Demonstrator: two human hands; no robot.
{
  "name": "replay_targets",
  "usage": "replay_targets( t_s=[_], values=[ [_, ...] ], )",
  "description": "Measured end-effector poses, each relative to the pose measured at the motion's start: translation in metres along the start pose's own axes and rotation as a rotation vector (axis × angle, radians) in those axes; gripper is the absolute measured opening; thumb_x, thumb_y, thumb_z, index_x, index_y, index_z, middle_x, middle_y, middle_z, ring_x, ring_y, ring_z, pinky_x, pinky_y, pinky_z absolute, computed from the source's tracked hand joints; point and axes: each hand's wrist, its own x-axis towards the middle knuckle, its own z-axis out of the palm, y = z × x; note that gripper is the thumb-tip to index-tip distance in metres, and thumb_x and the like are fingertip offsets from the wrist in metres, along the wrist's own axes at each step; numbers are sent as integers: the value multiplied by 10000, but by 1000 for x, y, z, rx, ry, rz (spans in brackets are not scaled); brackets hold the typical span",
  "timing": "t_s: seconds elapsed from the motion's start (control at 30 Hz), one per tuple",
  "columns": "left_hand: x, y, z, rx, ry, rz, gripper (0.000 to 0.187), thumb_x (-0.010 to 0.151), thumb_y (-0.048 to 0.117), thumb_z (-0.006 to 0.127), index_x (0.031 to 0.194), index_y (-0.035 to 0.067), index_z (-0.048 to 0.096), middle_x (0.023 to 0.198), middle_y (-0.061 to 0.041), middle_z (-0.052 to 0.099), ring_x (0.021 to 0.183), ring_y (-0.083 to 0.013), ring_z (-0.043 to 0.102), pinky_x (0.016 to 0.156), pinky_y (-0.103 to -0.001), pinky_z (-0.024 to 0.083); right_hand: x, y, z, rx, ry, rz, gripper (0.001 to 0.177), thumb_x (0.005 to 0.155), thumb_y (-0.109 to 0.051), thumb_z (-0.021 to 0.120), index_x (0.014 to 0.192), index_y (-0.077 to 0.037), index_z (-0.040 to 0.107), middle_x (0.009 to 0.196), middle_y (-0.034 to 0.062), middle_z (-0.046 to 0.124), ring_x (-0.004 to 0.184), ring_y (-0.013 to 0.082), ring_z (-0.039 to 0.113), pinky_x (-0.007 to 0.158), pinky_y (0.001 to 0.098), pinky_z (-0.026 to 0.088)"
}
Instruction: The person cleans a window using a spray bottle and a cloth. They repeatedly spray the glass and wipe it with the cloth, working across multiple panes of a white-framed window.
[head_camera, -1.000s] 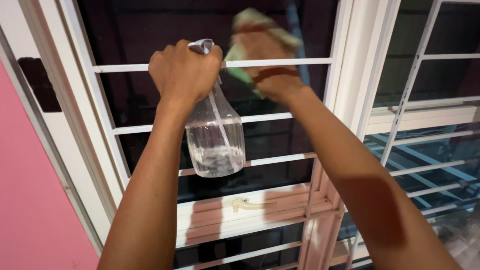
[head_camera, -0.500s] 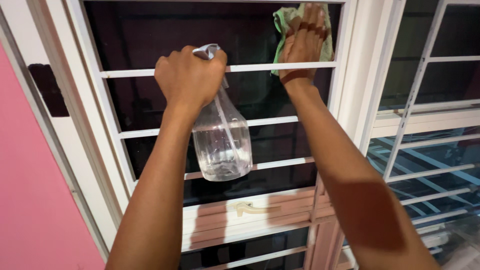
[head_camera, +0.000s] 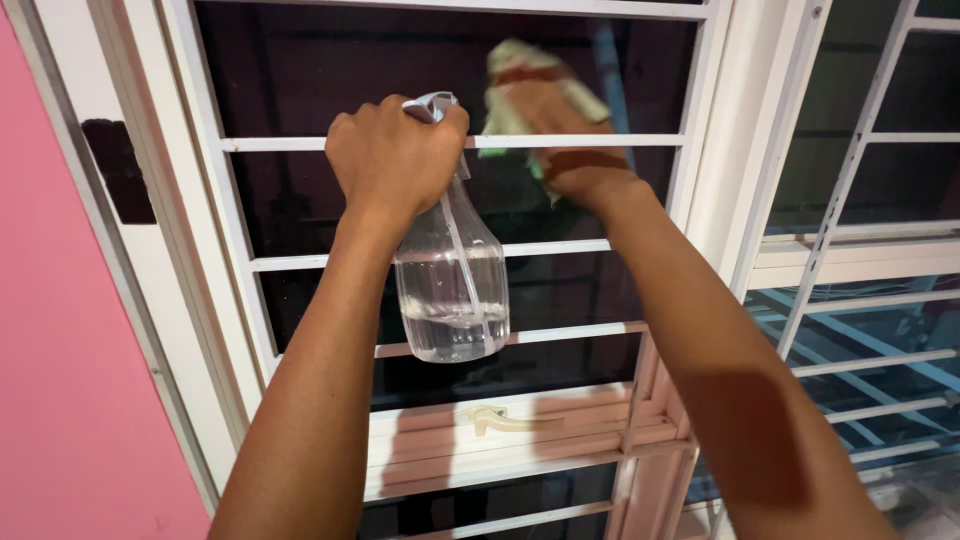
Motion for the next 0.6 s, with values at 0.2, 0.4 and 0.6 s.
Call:
replay_targets(
  t_s=[0.2,0.4,0.6],
  values=[
    [-1,-1,1,-15,-4,-9,469,816,432,525,547,82,685,486,-93,624,478,-306,576,752,-453,449,-13,49,15,-232,576,281,686,1063,47,534,1678,-27,239,1720,220,301,1591,399,333,1347,448,292],
    [1,-2,3,26,70,37,502,840,445,539,575,55,709,528,-133,641,533,-336,605,758,-471,462,-17,9,-10,-62,152,108,636,1030,-339,680,1515,-25,413,1470,234,491,1365,429,485,1163,502,395],
    [1,-3,3,12,5,-6,519,864,461,521,636,45,731,565,-152,664,584,-363,643,791,-482,458,-17,-5,-9,-269,-8,-658,599,921,-265,637,1502,-327,504,1576,8,514,1452,277,486,1140,423,462]
  ],
)
